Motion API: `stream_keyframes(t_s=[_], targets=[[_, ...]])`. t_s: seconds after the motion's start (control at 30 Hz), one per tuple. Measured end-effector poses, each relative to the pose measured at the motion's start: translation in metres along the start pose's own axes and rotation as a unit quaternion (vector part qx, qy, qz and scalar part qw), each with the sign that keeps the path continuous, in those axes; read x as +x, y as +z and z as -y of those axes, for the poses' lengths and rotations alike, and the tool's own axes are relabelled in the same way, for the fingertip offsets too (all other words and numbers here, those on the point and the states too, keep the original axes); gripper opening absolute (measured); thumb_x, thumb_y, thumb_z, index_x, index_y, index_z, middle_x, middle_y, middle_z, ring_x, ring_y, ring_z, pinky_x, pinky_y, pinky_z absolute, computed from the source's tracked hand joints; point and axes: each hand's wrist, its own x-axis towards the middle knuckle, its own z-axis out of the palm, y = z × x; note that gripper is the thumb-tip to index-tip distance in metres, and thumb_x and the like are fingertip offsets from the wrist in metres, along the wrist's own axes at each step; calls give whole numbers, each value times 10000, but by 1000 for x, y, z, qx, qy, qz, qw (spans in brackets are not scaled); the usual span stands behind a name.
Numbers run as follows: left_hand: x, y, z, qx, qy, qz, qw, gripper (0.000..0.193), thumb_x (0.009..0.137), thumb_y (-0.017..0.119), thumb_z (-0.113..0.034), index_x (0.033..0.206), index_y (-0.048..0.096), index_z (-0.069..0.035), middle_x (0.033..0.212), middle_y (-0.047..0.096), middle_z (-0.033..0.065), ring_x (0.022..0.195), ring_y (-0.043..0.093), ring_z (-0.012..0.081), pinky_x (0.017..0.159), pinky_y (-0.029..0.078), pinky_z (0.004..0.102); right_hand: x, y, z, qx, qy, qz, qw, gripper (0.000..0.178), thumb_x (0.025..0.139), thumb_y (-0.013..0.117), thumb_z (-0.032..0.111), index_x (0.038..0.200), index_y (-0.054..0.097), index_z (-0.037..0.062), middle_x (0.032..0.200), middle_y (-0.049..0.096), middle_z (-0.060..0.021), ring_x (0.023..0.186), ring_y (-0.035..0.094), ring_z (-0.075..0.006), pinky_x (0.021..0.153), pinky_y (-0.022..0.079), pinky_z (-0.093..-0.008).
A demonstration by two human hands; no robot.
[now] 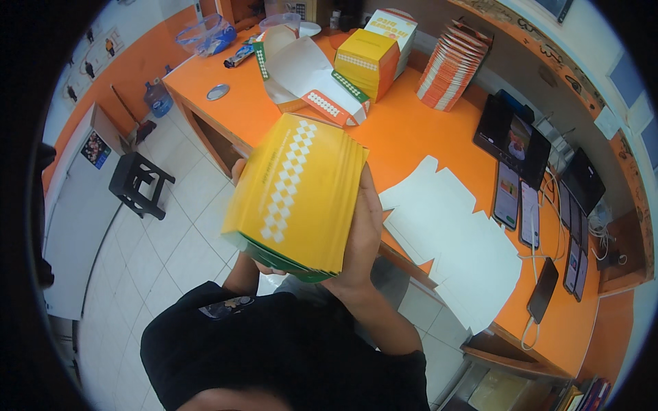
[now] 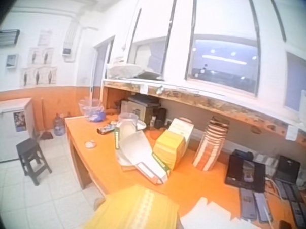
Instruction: The person assembles small cardboard boxes from flat pieces. They fold the sides, tuck flaps, and secure the structure by hand, then place the finished box on the table. The process is repeated with multiple flat pieces.
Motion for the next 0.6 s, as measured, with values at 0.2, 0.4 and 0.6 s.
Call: stream_keyframes(t_s=[0.2, 0.4, 0.6], targets=[[0, 37, 7, 68, -14, 26, 997, 881, 751, 575, -537, 1397, 290, -9, 1342, 398, 223, 1062, 531, 278, 863, 478, 421, 3, 24, -11, -79, -170, -2, 982, 505, 941, 576, 180, 1326, 363, -67, 1163, 533, -126, 1027, 587, -198, 818, 514, -313], [-3, 33, -7, 31, 4, 1, 1000, 958, 683, 604, -557, 1398, 275, -11, 1300, 398, 224, 1006, 523, 272, 842, 469, 417, 25, 63, -7, 427, 148, 48, 891, 558, 1001, 378, 444, 1338, 383, -2, 1234, 522, -159, 1037, 599, -201, 885, 506, -341], [10, -25, -73, -39, 114, -63, 991, 1037, 616, 633, -578, 1400, 259, -13, 1258, 399, 225, 951, 516, 265, 820, 459, 412, 117, 41, -13, -90, 108, 291, 946, 468, 945, 521, 433, 1061, 630, -7, 1013, 655, -128, 945, 617, -146, 804, 495, -299]])
